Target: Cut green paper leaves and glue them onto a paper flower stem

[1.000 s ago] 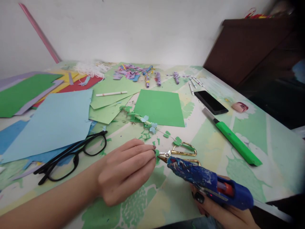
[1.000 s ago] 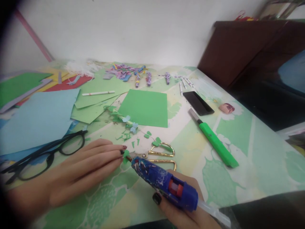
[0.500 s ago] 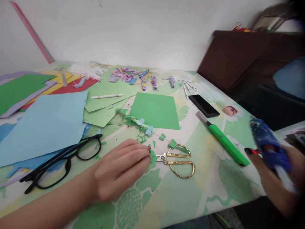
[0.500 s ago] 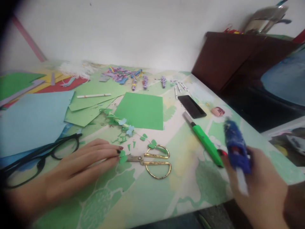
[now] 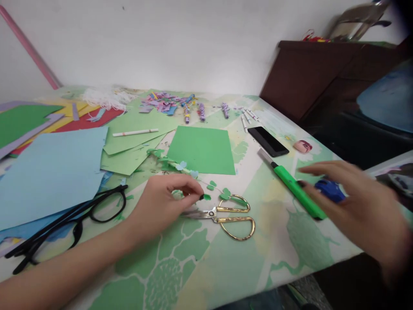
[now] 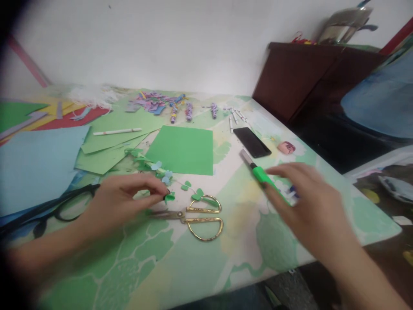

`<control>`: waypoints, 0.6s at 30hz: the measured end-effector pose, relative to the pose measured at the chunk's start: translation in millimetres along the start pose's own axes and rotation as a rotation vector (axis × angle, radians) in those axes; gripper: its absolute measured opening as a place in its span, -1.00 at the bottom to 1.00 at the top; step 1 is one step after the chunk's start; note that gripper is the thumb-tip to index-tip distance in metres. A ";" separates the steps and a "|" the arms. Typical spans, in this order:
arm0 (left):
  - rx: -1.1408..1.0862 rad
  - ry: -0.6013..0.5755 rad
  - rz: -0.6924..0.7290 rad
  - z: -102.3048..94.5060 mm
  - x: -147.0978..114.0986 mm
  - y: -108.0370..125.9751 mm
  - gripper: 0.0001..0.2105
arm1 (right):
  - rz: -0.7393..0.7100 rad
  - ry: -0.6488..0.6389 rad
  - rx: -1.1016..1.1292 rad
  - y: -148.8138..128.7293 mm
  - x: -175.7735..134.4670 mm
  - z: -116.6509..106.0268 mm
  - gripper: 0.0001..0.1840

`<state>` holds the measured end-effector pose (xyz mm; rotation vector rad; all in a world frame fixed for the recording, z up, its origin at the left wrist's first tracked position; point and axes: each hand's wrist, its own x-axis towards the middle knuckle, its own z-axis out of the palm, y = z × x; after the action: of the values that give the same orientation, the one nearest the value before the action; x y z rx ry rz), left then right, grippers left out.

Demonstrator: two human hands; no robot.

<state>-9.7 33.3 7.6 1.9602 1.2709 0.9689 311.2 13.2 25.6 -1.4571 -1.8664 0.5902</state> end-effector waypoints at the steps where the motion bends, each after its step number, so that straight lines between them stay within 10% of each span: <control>1: -0.063 -0.039 -0.100 1.2 4.9 1.0 -0.94 | -0.119 0.009 -0.123 -19.6 8.5 13.3 -0.74; 5: -0.290 -0.177 -0.324 4.9 20.8 2.6 -0.96 | -0.352 -0.299 -0.124 -60.9 52.0 64.4 -0.80; 18: -0.349 -0.209 -0.514 12.7 38.7 -0.4 -0.88 | -0.133 -0.528 0.217 -32.7 96.4 111.4 -0.91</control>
<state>11.3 68.1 10.0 1.3343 1.2927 0.6523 193.6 103.8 -1.8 -1.0918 -2.1867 1.1571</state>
